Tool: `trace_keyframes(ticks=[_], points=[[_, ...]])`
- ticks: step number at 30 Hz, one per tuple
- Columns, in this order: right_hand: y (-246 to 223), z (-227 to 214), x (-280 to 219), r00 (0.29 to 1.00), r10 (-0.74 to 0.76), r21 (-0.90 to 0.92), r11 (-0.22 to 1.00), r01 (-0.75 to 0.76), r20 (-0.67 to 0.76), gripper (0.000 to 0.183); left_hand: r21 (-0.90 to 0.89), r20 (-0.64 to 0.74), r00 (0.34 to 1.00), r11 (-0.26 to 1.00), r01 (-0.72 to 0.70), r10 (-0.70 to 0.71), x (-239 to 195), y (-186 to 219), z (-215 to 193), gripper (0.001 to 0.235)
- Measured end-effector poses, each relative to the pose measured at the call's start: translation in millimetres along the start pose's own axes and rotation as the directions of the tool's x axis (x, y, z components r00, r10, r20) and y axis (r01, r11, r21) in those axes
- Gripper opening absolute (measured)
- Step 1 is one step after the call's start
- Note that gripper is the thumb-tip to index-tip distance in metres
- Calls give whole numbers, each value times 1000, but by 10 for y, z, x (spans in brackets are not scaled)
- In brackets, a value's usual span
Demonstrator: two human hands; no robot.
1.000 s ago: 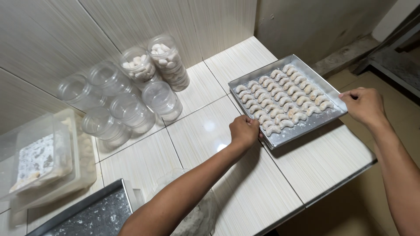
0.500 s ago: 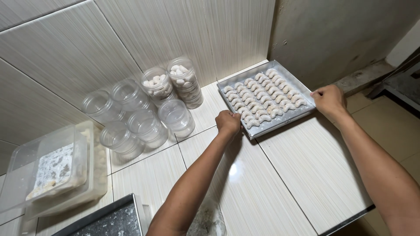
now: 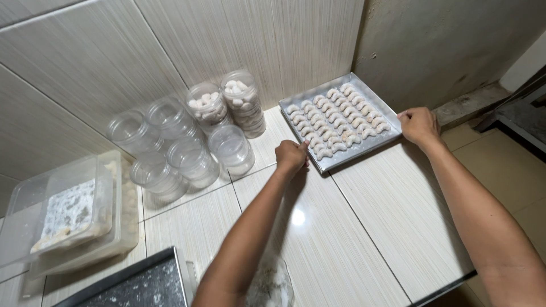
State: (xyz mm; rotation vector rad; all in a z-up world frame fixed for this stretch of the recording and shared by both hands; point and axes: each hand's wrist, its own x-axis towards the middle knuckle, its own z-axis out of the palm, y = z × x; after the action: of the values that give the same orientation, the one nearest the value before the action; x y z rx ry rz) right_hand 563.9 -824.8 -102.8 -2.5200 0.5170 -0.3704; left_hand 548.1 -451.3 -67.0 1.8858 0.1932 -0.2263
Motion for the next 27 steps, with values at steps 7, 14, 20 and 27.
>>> trace_keyframes(ticks=[7, 14, 20, 27], points=[[-632, -580, -718, 960, -237, 96, 963, 253, -151, 24, 430, 373, 914, 844, -320, 157, -1391, 717, -1244, 36], [-1470, -991, -2040, 913, -406, 336, 856, 393, -34, 12, 786, -117, 991, 604, 131, -62, -3067, 711, -3038, 31], [-2008, -745, -3179, 840, -498, 484, 802, 350, 216, 23, 400, -629, 739, 916, 45, 239, -3800, -1690, -4465, 19], [-2617, -389, -4285, 683, -613, 660, 708, 252, 397, 32, 466, -768, 616, 811, 354, 172, -4559, -2073, -4332, 34]])
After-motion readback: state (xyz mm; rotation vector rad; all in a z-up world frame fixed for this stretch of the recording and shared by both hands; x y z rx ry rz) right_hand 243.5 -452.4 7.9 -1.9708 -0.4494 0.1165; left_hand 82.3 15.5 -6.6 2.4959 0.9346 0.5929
